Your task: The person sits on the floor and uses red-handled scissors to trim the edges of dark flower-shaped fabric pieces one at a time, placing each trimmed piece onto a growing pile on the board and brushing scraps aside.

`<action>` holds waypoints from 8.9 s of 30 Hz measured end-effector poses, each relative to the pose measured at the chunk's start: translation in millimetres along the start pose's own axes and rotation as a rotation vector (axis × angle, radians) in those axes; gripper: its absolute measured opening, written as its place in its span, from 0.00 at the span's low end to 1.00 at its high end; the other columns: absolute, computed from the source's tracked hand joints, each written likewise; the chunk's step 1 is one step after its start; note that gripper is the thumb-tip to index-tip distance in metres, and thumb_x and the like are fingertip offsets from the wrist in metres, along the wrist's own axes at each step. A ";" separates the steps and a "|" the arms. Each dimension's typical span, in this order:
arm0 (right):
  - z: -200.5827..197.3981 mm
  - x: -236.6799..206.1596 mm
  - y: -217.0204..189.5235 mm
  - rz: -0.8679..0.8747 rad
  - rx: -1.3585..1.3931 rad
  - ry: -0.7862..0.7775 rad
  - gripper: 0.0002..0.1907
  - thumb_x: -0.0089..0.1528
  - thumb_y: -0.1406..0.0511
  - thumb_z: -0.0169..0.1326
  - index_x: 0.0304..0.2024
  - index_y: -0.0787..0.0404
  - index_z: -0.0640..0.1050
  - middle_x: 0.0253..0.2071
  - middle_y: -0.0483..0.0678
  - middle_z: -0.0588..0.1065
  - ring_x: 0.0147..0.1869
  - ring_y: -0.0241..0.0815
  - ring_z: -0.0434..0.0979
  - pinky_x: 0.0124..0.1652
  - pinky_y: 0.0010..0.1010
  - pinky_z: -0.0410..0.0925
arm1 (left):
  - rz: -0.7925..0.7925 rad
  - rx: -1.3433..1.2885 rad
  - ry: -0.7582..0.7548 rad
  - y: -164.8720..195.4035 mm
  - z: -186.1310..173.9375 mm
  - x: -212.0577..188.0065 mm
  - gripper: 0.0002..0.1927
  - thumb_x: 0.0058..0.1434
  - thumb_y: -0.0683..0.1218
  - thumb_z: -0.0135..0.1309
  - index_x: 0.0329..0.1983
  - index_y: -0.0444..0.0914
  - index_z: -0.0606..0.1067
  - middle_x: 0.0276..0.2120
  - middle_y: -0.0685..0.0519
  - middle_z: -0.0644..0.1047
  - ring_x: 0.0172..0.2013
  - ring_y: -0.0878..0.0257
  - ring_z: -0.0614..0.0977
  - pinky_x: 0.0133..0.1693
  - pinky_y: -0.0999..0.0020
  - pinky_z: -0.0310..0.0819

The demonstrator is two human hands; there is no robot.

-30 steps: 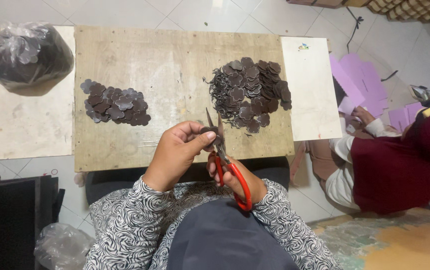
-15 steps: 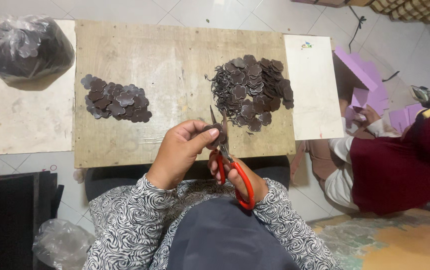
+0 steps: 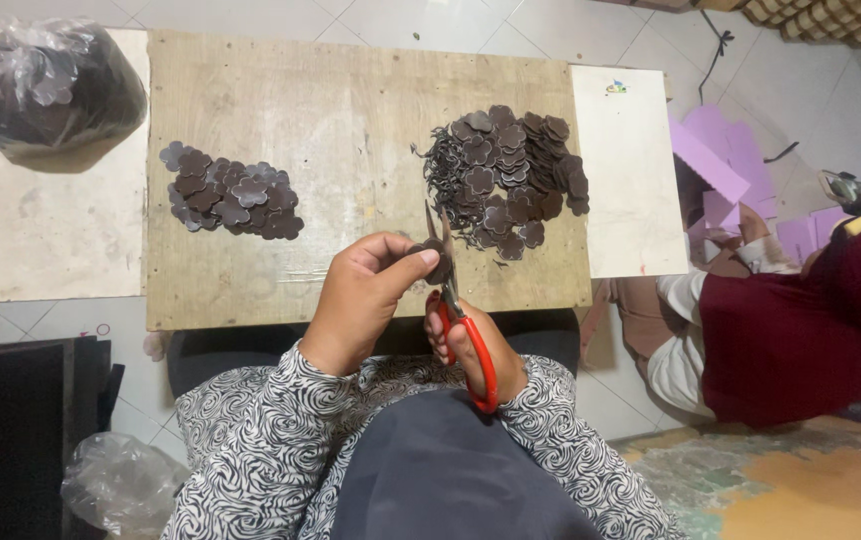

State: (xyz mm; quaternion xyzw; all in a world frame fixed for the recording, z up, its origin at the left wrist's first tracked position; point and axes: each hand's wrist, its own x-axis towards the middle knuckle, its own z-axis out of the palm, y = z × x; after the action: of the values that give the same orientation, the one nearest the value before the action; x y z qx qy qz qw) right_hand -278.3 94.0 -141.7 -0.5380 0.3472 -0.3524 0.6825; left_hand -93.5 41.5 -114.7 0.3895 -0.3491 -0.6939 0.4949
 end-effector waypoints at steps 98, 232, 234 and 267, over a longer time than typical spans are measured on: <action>5.9 -0.2 -4.3 0.202 -0.059 0.123 0.26 0.69 0.44 0.41 0.35 0.58 0.68 0.26 0.38 0.62 0.26 0.28 0.59 0.25 0.20 0.58 | 0.052 -0.048 0.137 -7.5 -8.4 11.3 0.09 0.64 0.39 0.58 0.46 0.31 0.75 0.38 0.52 0.81 0.39 0.68 0.82 0.45 0.74 0.78; 6.0 2.3 -1.3 0.031 -0.093 0.008 0.33 0.66 0.36 0.42 0.44 0.59 0.66 0.34 0.40 0.63 0.36 0.30 0.61 0.36 0.21 0.62 | 0.181 -0.042 0.156 -2.2 12.3 0.6 0.17 0.63 0.35 0.57 0.54 0.30 0.69 0.39 0.48 0.82 0.39 0.67 0.83 0.45 0.73 0.79; 7.2 2.1 -2.6 0.027 -0.084 0.016 0.32 0.67 0.37 0.42 0.43 0.59 0.66 0.34 0.40 0.62 0.35 0.29 0.61 0.36 0.21 0.61 | 0.179 -0.050 0.153 -3.1 12.7 0.3 0.17 0.63 0.35 0.57 0.53 0.30 0.69 0.39 0.48 0.82 0.39 0.67 0.83 0.45 0.73 0.80; 3.1 -2.3 -5.6 0.059 -0.077 0.016 0.30 0.67 0.38 0.47 0.37 0.58 0.66 0.31 0.39 0.61 0.31 0.28 0.58 0.31 0.20 0.58 | 0.057 0.021 0.148 22.6 0.4 -5.7 0.29 0.59 0.37 0.61 0.61 0.30 0.63 0.35 0.47 0.83 0.34 0.67 0.83 0.34 0.76 0.75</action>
State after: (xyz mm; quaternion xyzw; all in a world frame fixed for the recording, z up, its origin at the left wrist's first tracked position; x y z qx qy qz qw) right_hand -277.4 96.5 -135.5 -0.5507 0.3817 -0.3226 0.6686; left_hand -83.3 41.0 -93.7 0.4347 -0.3296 -0.6454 0.5346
